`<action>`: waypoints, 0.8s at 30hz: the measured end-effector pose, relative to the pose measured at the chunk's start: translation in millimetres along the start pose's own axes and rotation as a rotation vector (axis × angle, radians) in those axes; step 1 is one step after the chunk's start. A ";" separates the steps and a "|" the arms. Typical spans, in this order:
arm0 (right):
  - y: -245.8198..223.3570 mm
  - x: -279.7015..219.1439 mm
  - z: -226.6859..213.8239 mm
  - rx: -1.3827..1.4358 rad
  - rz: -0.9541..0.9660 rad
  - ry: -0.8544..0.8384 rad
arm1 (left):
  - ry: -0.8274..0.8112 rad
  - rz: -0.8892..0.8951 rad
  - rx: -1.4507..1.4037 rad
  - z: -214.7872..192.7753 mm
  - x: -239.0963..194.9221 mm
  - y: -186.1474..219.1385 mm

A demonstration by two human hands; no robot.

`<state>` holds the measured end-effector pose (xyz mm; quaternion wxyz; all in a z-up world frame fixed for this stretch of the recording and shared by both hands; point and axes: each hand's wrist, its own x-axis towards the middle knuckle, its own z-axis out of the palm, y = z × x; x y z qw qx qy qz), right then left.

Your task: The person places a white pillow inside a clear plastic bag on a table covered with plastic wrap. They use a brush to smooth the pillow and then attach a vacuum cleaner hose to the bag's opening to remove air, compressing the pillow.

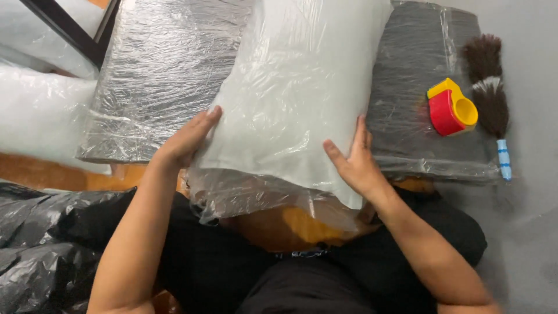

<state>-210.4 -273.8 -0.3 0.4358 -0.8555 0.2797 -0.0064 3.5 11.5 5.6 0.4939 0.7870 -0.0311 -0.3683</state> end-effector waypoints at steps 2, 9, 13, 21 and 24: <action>-10.9 -4.0 16.1 0.136 -0.031 0.077 | 0.092 0.178 0.166 -2.2 -16.5 21.5; 33.8 52.2 84.9 0.697 -0.291 0.199 | 0.525 0.960 0.838 35.6 -99.4 160.1; 33.3 48.6 70.3 0.830 -0.188 0.175 | 0.860 1.239 1.104 132.9 -78.8 179.2; 37.0 37.6 32.2 1.429 0.320 0.089 | -0.105 1.196 1.425 191.2 -39.2 38.7; 63.2 47.2 17.8 1.291 0.365 0.066 | -0.625 0.989 0.638 167.6 -78.7 47.6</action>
